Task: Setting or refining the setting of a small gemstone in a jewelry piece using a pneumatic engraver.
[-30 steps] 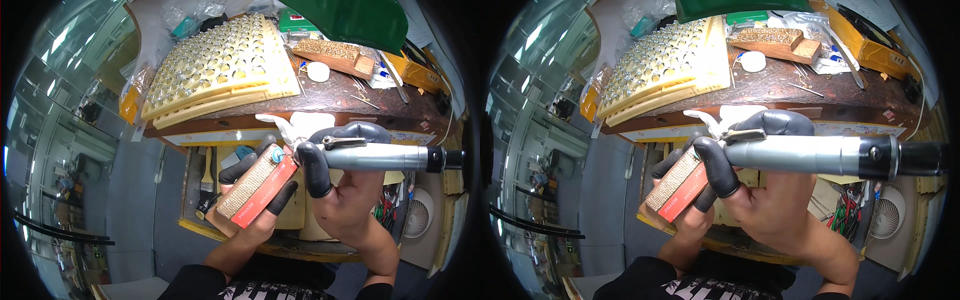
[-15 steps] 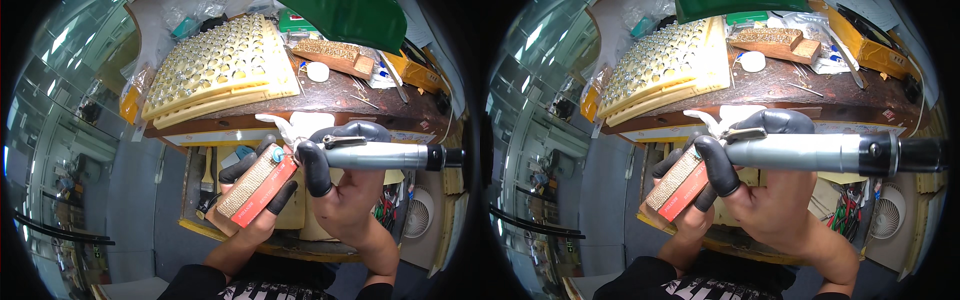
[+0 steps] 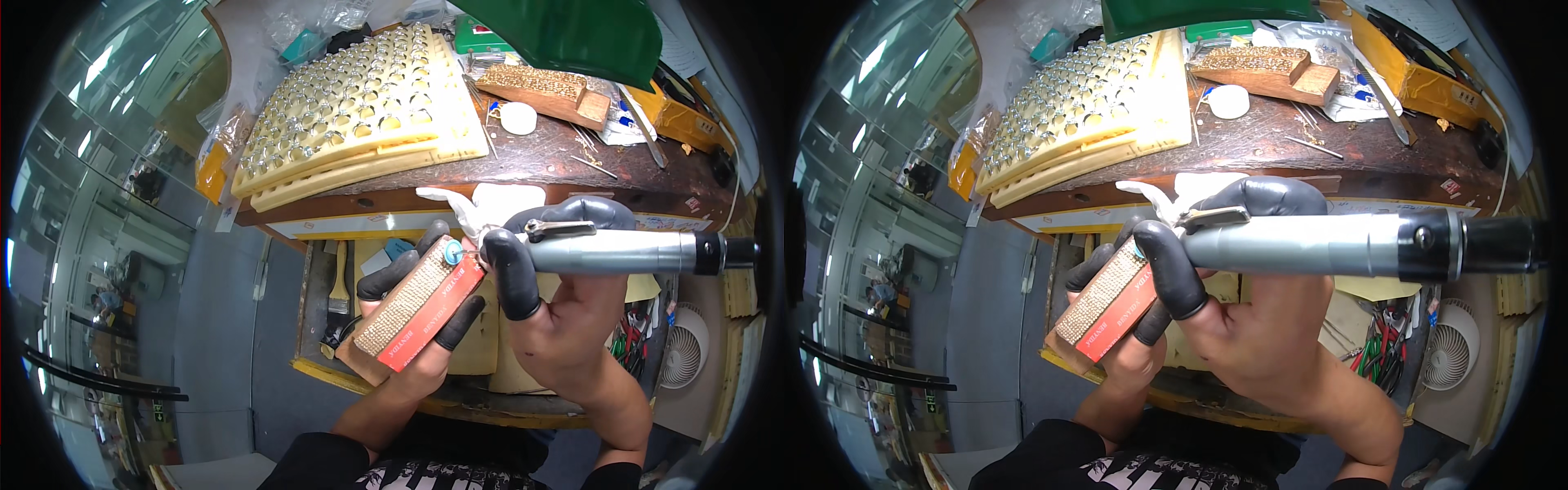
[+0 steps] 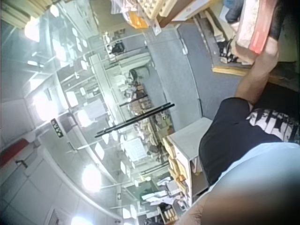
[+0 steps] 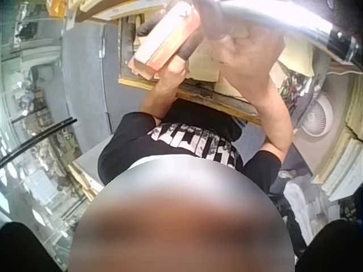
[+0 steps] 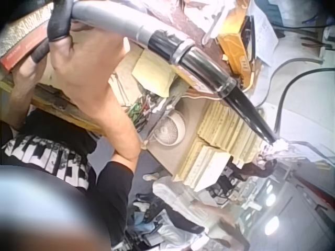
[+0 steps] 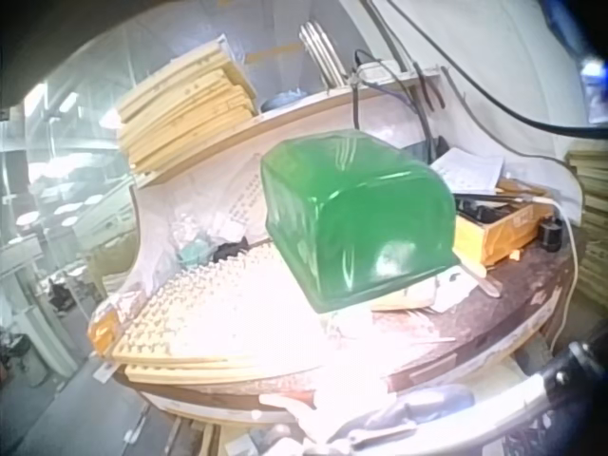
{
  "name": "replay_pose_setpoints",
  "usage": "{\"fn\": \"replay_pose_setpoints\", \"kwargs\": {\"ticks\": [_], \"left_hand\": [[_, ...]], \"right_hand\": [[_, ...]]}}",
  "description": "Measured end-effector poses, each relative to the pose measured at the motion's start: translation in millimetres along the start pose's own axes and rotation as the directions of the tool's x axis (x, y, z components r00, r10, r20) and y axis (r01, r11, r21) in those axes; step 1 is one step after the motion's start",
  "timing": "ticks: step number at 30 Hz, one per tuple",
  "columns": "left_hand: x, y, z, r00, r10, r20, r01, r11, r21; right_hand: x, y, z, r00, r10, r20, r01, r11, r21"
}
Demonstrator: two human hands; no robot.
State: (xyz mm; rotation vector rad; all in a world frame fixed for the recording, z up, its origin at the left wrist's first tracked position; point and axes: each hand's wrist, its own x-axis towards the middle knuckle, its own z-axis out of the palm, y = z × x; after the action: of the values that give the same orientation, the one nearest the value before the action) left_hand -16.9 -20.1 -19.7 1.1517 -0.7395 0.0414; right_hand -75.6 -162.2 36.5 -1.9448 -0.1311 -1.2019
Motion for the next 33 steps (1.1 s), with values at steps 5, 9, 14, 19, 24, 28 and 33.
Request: {"fn": "replay_pose_setpoints", "kwargs": {"ticks": [5, 9, 14, 19, 24, 28, 33], "left_hand": [[4, 0, 5, 0.997, 0.064, -0.046, -0.065, 0.998, -0.020], [6, 4, 11, 0.993, 0.050, -0.106, -0.047, 0.998, 0.029], [7, 5, 11, 0.993, 0.047, -0.107, -0.045, 0.999, 0.024], [7, 4, 12, 0.990, 0.044, -0.133, -0.038, 0.998, 0.051], [-1, 0, 7, 0.996, 0.010, -0.093, -0.016, 0.998, -0.065], [-1, -1, 0, 0.999, -0.034, -0.018, 0.034, 0.999, 0.020], [0, 0, -1, 1.000, -0.010, -0.009, 0.010, 0.999, 0.048]], "right_hand": [[2, 0, 0, 1.000, -0.025, -0.012, 0.025, 0.999, -0.029], [0, 1, 0, 0.999, -0.034, -0.008, 0.034, 0.999, -0.013], [1, 0, 1, 0.999, -0.025, -0.031, 0.025, 1.000, -0.001], [1, -1, 1, 1.000, 0.003, -0.014, -0.002, 0.999, 0.033], [2, -1, -1, 1.000, -0.026, -0.004, 0.026, 1.000, 0.009], [0, 3, 0, 0.999, -0.039, -0.025, 0.038, 0.999, -0.036], [1, -1, 0, 0.999, -0.043, -0.016, 0.043, 0.998, -0.037]]}}
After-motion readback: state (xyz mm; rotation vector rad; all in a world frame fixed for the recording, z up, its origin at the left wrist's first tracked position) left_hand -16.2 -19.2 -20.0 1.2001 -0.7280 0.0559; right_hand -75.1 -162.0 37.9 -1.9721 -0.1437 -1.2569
